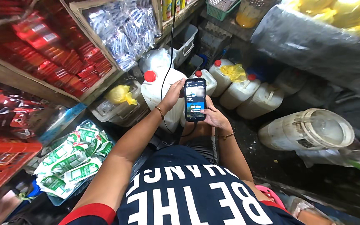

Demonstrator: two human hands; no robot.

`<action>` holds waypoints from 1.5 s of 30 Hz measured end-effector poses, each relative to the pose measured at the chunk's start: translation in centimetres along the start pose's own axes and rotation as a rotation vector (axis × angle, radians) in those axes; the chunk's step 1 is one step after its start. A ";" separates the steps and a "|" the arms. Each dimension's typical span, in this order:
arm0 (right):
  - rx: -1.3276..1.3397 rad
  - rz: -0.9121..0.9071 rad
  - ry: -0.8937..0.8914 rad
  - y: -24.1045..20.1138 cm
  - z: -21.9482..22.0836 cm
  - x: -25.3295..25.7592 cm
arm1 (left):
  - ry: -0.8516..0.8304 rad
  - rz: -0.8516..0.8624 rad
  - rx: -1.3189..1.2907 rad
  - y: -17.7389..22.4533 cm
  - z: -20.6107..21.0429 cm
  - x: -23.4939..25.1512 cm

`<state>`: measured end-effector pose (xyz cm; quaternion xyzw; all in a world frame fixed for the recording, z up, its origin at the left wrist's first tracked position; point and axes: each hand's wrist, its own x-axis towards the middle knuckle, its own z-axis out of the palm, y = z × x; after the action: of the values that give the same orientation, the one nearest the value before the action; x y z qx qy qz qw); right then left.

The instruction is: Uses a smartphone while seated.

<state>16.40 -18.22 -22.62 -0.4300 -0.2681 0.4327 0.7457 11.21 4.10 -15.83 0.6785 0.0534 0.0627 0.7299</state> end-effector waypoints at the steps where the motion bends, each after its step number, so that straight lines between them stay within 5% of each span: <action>1: 0.002 0.003 0.002 0.0 0.0 0.0 | 0.001 -0.002 0.001 0.0 0.0 0.0; 45: 0.031 -0.031 -0.061 -0.3 0.1 0.5 | 0.012 -0.023 -0.010 0.0 -0.4 0.4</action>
<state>16.70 -17.77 -22.24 -0.4007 -0.2907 0.4381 0.7503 11.56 4.57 -15.85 0.6740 0.0654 0.0589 0.7335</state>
